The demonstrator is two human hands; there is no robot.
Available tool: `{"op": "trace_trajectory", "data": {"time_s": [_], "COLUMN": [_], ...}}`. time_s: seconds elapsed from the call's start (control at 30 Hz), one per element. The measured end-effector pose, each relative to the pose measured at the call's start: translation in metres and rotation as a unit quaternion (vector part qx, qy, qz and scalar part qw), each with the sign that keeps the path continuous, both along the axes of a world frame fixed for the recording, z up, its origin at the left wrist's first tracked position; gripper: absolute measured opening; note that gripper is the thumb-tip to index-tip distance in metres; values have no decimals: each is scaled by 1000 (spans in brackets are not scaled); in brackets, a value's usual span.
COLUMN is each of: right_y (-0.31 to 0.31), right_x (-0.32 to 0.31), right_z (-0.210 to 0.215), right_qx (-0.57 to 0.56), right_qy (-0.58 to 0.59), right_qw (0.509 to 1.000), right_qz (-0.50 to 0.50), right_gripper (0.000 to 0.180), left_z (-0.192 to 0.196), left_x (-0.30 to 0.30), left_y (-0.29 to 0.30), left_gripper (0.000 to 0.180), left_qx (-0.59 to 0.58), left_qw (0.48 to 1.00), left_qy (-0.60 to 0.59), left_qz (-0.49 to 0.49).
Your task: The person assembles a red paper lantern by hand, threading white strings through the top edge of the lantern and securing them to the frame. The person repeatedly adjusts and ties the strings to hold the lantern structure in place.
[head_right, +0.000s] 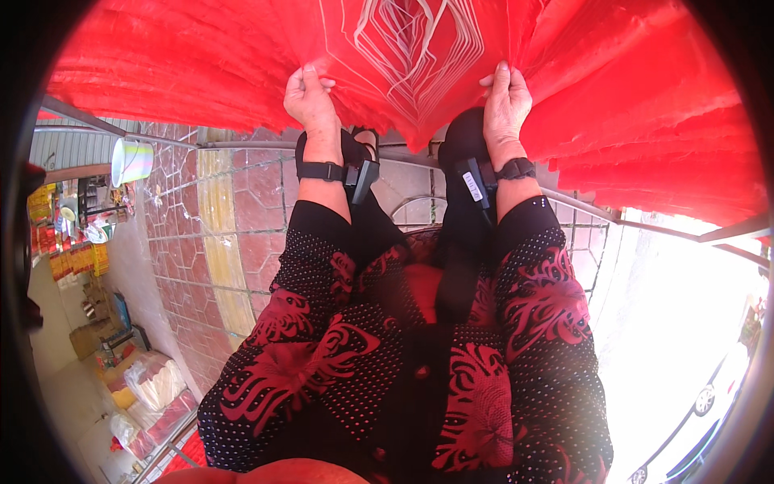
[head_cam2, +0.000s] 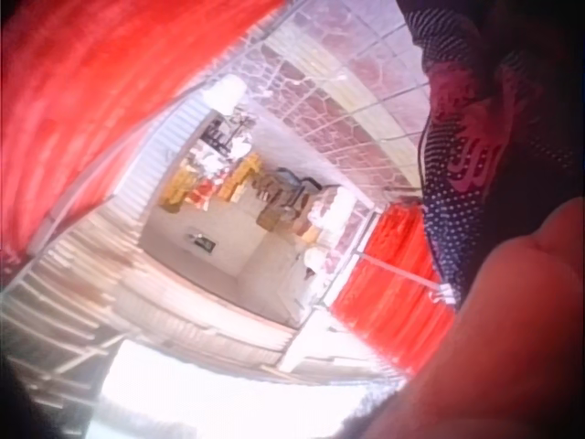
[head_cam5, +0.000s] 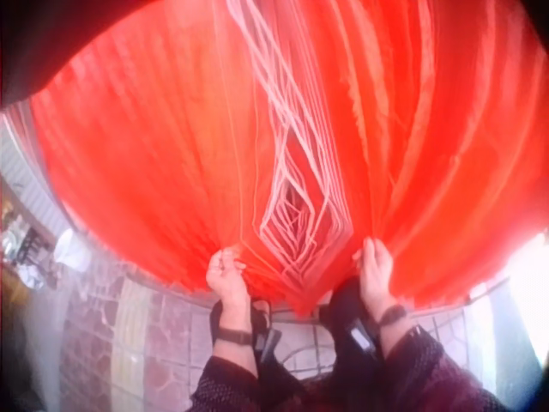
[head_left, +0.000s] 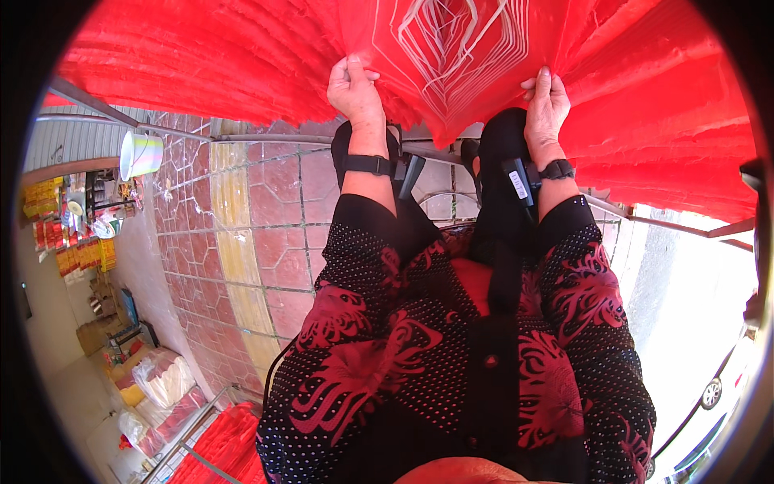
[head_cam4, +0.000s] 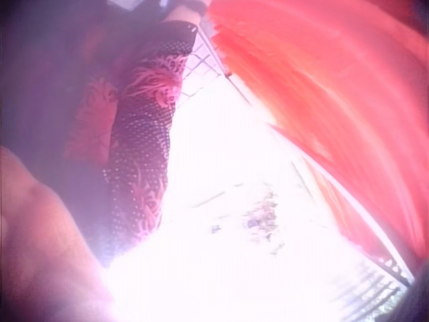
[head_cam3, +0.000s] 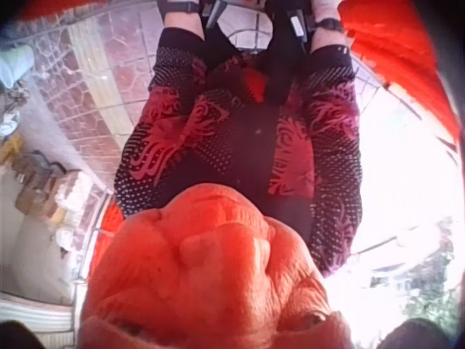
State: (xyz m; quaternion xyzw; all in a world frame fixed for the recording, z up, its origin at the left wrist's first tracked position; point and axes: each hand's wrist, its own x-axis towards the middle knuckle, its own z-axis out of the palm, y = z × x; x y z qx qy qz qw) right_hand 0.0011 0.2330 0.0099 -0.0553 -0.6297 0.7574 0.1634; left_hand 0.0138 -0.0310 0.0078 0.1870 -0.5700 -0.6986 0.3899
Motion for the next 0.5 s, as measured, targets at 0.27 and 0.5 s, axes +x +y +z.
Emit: {"op": "trace_trajectory", "data": {"time_s": [0.27,0.5], "right_y": [3,10], "right_x": [-3,-5], "right_z": [-4,-6], "right_qx": [-18,-17], "right_qy": [6,16], "right_qw": [1000,999], "right_qz": [-20,-42], "right_gripper": [28,27], "left_z": [2,5], "left_x": [0,-1], "left_y": [-9,-19], "left_gripper": [13,13], "left_qx": [24,11], "left_qw": [999,999], "left_qy": [-3,25], "left_qz": [25,43]}}
